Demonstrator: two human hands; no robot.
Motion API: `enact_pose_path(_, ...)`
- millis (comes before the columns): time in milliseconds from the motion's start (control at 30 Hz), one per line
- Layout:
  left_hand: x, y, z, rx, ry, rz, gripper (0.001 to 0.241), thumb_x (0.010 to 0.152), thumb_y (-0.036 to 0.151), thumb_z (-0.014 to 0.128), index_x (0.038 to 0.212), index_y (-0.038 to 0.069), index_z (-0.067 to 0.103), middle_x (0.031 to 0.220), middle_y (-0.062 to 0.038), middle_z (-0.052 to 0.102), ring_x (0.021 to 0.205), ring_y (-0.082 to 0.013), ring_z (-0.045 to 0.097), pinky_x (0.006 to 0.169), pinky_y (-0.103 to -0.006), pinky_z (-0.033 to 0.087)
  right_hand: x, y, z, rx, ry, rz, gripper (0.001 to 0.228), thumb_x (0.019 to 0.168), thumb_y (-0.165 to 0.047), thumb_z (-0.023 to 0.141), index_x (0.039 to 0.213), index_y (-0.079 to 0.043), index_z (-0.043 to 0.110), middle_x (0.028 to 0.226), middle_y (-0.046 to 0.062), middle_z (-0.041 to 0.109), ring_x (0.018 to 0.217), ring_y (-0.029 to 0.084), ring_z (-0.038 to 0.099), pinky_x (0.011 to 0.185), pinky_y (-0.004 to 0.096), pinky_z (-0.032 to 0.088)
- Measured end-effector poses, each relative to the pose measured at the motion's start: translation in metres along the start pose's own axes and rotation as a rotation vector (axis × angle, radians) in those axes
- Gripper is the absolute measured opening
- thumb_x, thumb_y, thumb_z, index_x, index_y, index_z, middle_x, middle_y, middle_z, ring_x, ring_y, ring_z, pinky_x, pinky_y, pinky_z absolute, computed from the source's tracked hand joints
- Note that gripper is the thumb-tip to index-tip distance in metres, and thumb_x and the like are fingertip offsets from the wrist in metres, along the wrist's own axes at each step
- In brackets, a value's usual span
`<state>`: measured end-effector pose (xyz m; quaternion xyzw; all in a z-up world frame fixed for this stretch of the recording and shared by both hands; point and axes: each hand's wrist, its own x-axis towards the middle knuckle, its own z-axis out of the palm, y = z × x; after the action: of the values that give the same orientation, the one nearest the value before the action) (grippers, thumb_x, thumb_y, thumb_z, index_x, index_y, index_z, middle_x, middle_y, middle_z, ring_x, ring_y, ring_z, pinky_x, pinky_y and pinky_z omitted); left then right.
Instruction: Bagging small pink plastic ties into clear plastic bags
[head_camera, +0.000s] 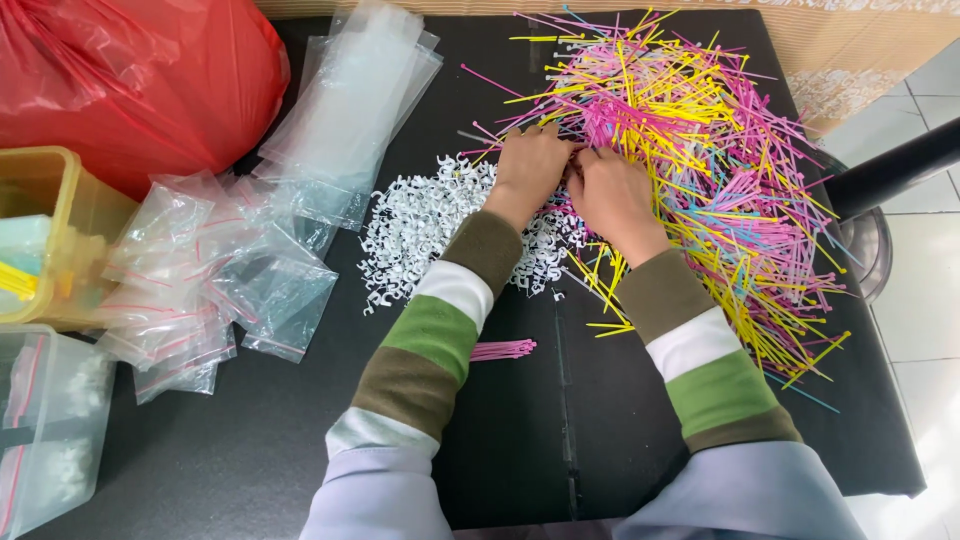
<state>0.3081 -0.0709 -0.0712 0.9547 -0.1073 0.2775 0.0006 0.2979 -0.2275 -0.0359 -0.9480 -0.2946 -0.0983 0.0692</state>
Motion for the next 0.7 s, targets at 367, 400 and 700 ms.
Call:
enact_pose_path(367, -0.004, -0.012, -0.041, -0.017, 0.119, -0.019, 0.010, 0.072, 0.017, 0.084, 0.073, 0.024, 0.077, 0.078, -0.001, 0.062, 0.075, -0.0210, 0.064, 0.067, -0.0381, 0.045, -0.007, 0.020, 0.006, 0.193, 0.138, 0.074, 0.017, 0.094, -0.037, 0.068, 0.103, -0.025, 0.075, 0.093, 0.001, 0.069, 0.095, 0.033, 0.071, 0.083, 0.050, 0.050)
enact_pose_path(400, -0.004, -0.013, -0.053, -0.080, 0.112, -0.024, 0.009, 0.071, 0.023, 0.087, 0.071, 0.025, 0.078, 0.081, -0.001, 0.061, 0.079, -0.0204, 0.062, 0.069, -0.0374, 0.046, -0.009, 0.020, 0.000, 0.210, 0.142, 0.058, 0.017, 0.093, -0.037, 0.069, 0.103, -0.024, 0.075, 0.096, 0.002, 0.069, 0.097, 0.035, 0.071, 0.082, 0.051, 0.051)
enact_pose_path(700, -0.021, -0.026, -0.129, -0.232, 0.161, 0.053, 0.011, 0.072, 0.018, 0.088, 0.073, 0.024, 0.079, 0.074, 0.000, 0.067, 0.077, -0.0188, 0.062, 0.070, -0.0363, 0.044, -0.033, -0.009, -0.061, 0.254, 0.196, -0.166, 0.017, 0.104, -0.024, 0.069, 0.116, -0.017, 0.078, 0.106, 0.007, 0.069, 0.094, 0.030, 0.071, 0.082, 0.048, 0.048)
